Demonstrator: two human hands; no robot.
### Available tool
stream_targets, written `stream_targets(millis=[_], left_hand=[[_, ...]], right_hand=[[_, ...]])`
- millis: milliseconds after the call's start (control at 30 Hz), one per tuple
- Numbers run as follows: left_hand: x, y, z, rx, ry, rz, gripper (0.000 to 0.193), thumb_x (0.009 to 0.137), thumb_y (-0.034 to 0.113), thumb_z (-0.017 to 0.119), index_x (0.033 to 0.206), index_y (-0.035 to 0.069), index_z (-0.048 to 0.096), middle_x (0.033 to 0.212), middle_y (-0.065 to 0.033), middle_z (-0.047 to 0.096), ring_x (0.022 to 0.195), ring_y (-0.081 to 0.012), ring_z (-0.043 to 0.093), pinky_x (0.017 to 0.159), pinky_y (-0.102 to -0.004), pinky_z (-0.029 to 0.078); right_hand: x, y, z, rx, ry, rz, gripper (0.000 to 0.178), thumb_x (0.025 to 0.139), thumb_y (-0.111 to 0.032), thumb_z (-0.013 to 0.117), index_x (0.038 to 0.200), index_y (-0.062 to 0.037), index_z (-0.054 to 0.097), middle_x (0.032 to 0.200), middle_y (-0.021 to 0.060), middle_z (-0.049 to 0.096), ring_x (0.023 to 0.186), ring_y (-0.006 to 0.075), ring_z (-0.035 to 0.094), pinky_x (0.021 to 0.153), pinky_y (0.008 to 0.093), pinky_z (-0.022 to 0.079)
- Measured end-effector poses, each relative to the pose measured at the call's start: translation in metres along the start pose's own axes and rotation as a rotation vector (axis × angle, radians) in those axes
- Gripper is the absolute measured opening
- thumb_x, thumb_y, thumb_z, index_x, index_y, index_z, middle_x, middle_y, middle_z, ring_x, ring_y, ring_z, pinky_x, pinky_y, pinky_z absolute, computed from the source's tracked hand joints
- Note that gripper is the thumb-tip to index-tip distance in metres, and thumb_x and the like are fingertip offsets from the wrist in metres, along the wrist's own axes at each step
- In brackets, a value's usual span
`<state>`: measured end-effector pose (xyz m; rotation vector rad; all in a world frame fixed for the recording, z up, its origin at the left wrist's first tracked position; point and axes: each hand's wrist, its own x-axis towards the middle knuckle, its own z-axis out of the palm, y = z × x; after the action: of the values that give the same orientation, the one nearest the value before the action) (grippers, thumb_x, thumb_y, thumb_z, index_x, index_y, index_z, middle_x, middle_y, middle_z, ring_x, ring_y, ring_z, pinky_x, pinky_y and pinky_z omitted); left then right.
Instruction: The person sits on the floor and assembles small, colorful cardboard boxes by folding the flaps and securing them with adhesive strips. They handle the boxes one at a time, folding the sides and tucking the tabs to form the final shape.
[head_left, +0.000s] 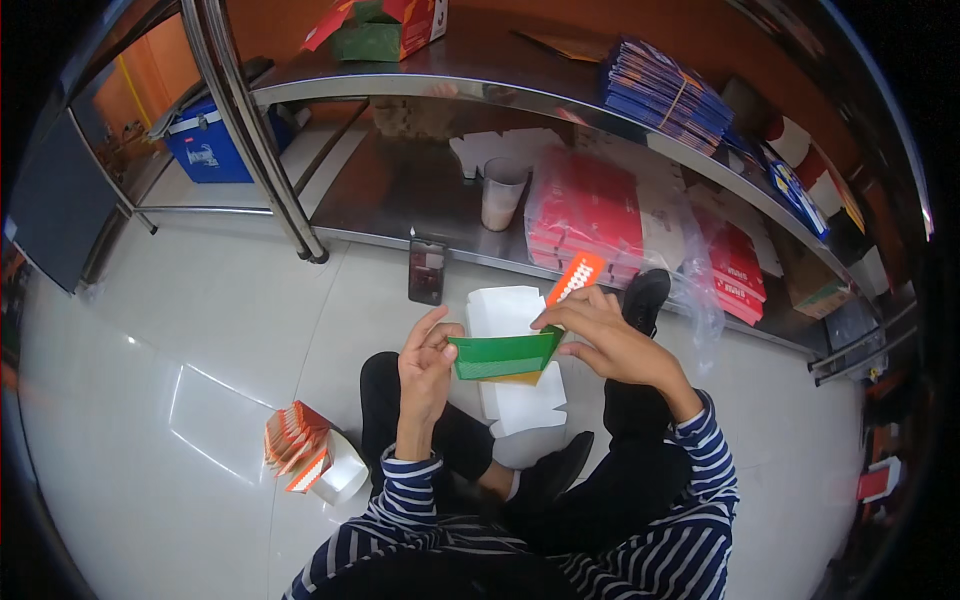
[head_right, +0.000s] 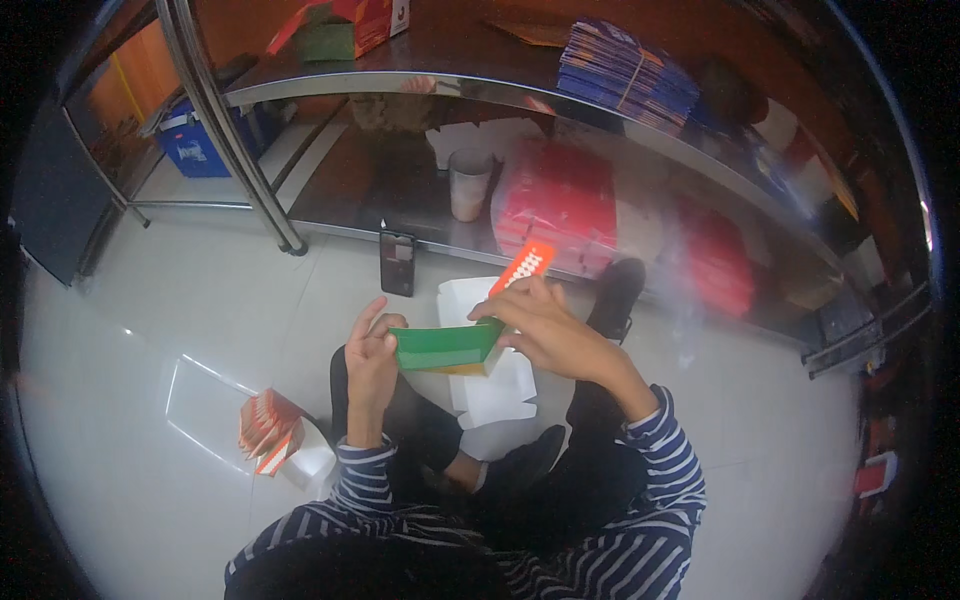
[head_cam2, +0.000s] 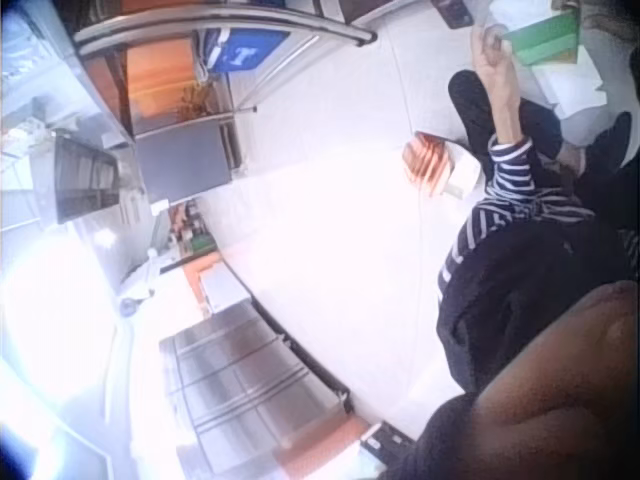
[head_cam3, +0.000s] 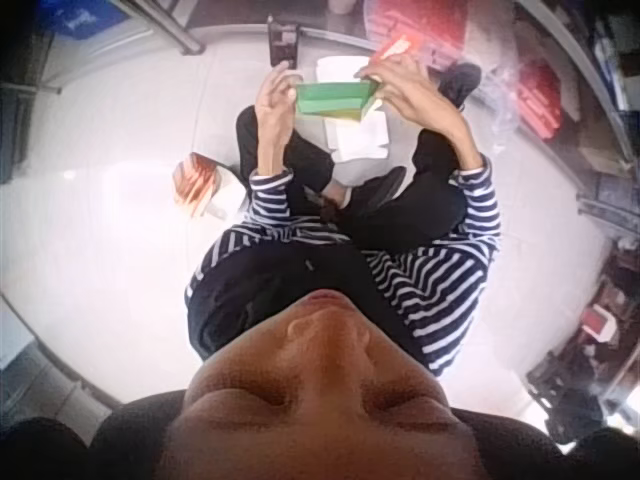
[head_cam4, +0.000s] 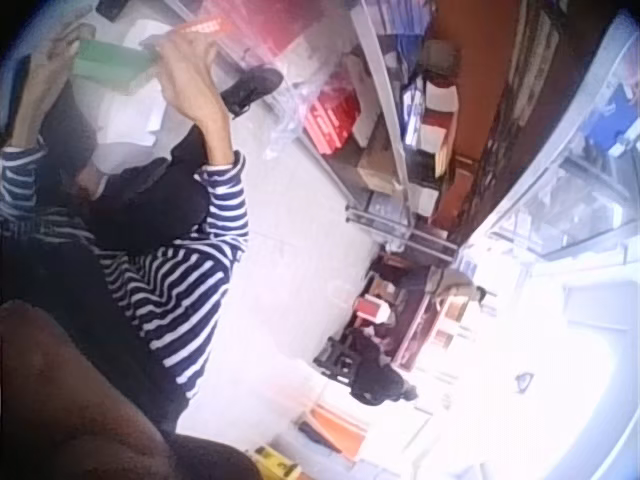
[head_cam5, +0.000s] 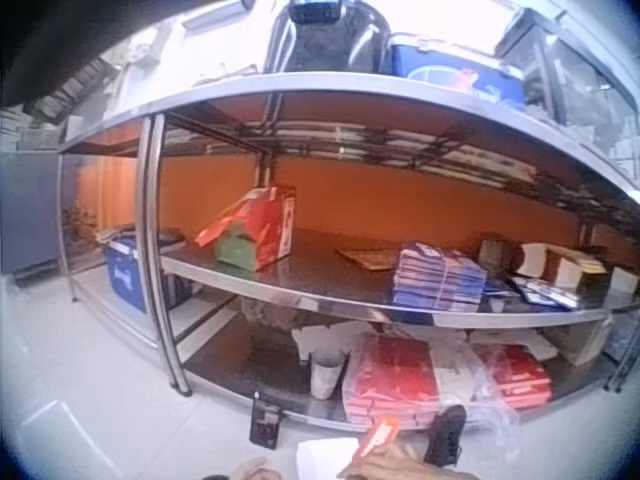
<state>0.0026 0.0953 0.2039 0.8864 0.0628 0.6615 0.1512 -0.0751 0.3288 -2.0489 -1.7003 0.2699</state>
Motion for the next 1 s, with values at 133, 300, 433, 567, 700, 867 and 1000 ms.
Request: stream_targets(millis=[133,300,433,567,700,867,1000], left_hand=[[0.004,0.002,0.0,0.594,-0.131,0.176,0.038,0.081,0.007,0.059,0.119,0.004,0.053,0.101,-0.0081,0.057,0.096,-0.0214,0.052,0.088,-0.0333,0.037],[0.002,-0.001,0.017,1.055,-0.397,0.287,0.025,0.076,0.02,0.067,0.097,0.008,0.066,0.101,-0.0074,0.062,0.101,-0.0245,0.052,0.096,-0.0427,0.031],[-0.005,-0.01,0.028,0.968,-0.32,0.291,0.014,0.07,0.013,0.072,0.08,0.003,0.068,0.073,-0.0064,0.065,0.07,-0.0207,0.062,0.085,-0.0362,0.042],[-0.014,-0.015,0.037,1.009,-0.226,0.295,0.015,0.064,0.008,0.074,0.077,0.004,0.068,0.072,-0.0062,0.065,0.066,-0.0185,0.061,0.065,-0.0286,0.047],[-0.015,-0.024,0.047,1.077,-0.212,0.584,0.016,0.061,0.007,0.074,0.075,0.007,0.066,0.071,-0.0029,0.063,0.062,-0.0179,0.059,0.057,-0.028,0.044],[-0.017,-0.033,0.043,1.085,-0.134,0.661,0.015,0.06,0.007,0.074,0.071,0.007,0.064,0.072,-0.0005,0.062,0.062,-0.0172,0.058,0.057,-0.0292,0.041],[-0.018,-0.037,0.045,1.132,-0.149,0.765,0.017,0.058,0.006,0.074,0.072,0.006,0.063,0.073,-0.0012,0.061,0.064,-0.018,0.057,0.056,-0.0302,0.041]], right_hand=[[-0.001,0.008,0.005,0.031,0.002,0.067,0.012,0.082,-0.011,0.058,0.093,-0.0071,0.062,0.093,0.0069,0.059,0.097,0.0241,0.05,0.087,0.0375,0.033],[0.001,0.009,0.02,0.026,0.005,-0.034,0.011,0.081,-0.012,0.057,0.085,-0.0058,0.066,0.088,0.0081,0.062,0.091,0.0245,0.052,0.085,0.0378,0.034],[0.001,0.006,0.023,-0.072,0.005,-0.105,0.01,0.076,-0.01,0.06,0.081,-0.0039,0.066,0.083,0.0105,0.061,0.09,0.0256,0.052,0.083,0.0386,0.037],[0.002,0.004,0.022,-0.177,-0.033,-0.131,0.009,0.068,-0.007,0.062,0.073,-0.0008,0.066,0.075,0.0125,0.06,0.089,0.0261,0.053,0.079,0.0368,0.041],[0.001,0.005,0.031,-0.245,-0.057,-0.175,0.009,0.062,-0.006,0.062,0.068,0.0001,0.065,0.072,0.0131,0.06,0.086,0.0264,0.053,0.076,0.0353,0.043],[0.004,0.002,0.026,-0.263,-0.112,-0.153,0.011,0.071,-0.005,0.063,0.079,-0.0003,0.067,0.075,0.0095,0.058,0.085,0.0245,0.049,0.08,0.0357,0.042],[0.002,0.002,0.023,-0.239,-0.097,-0.147,0.01,0.07,-0.005,0.063,0.078,-0.0001,0.067,0.075,0.0094,0.058,0.086,0.0244,0.049,0.08,0.0364,0.041]])
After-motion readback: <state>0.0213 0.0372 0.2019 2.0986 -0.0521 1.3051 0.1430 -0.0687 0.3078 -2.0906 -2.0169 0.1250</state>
